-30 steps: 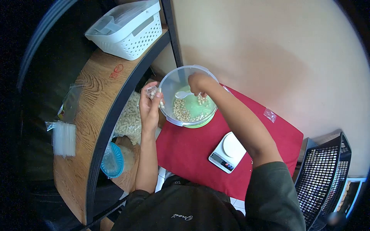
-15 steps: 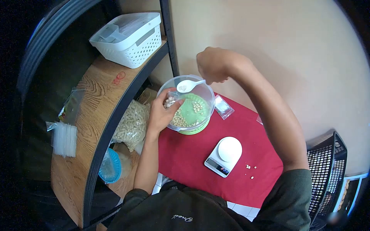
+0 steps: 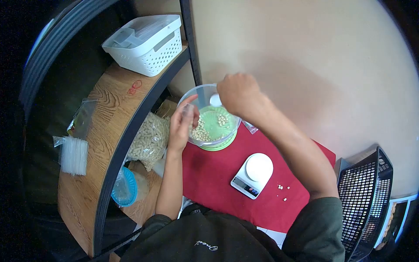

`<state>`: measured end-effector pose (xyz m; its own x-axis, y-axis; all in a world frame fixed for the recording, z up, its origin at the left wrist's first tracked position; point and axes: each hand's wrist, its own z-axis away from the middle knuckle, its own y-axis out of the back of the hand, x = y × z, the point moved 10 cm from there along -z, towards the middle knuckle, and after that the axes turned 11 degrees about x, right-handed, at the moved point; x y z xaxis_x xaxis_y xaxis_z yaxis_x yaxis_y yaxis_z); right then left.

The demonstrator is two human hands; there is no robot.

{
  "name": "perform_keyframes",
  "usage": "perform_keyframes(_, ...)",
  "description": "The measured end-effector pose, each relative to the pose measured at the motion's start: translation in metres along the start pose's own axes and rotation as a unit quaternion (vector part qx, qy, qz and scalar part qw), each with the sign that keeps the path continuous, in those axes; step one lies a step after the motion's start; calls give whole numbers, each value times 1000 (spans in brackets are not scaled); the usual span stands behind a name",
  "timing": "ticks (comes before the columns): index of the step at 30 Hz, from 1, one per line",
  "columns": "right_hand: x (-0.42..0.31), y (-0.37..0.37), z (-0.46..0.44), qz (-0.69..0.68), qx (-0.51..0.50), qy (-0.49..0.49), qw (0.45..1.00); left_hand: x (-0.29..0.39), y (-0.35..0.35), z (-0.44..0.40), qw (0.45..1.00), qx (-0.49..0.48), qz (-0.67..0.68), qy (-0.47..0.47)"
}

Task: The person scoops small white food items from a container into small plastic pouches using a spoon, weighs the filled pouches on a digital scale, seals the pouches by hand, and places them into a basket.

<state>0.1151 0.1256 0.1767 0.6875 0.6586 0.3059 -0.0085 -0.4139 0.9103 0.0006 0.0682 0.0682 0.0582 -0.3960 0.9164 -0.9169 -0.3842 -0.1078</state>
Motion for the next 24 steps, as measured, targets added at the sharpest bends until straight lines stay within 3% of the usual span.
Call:
perform_keyframes(2, -15, -61, 11, 9, -78, 14, 997, -4, -18, 14, 936, -119, 304, 129)
perform_keyframes(5, -38, -105, 20, -46, -155, 35, 986, 7, -25, 33, 909, -169, 344, 166)
perform_keyframes(9, -43, -108, 24, -75, -160, 37, 983, 2, -32, 51, 879, -218, 374, 200)
perform_keyframes(12, -26, -75, 27, -145, -120, -16, 982, 6, -38, 59, 845, -240, 423, 221)
perform_keyframes(14, -18, -39, 28, -328, -75, -64, 939, 10, -44, 64, 827, -253, 442, 237)
perform_keyframes(15, -20, -31, 36, -328, -78, -68, 939, 12, -49, 69, 835, -266, 419, 238)
perform_keyframes(16, -30, -16, 48, -467, -56, -62, 880, 13, -57, 75, 840, -281, 395, 241)
perform_keyframes(17, -38, -3, 61, -594, -31, -58, 802, 5, -61, 80, 842, -232, 391, 289)
perform_keyframes(18, -43, 1, 71, -591, -4, -38, 805, 2, -66, 84, 837, -237, 395, 295)
perform_keyframes(20, -42, -10, 94, -568, -3, -76, 820, 10, -85, 105, 799, -345, 405, 281)
perform_keyframes(22, -32, -18, 119, -578, -34, -113, 807, 11, -93, 125, 782, -359, 402, 313)
perform_keyframes(24, -12, -17, 142, -726, -14, -151, 671, -13, -87, 132, 852, -264, 314, 325)
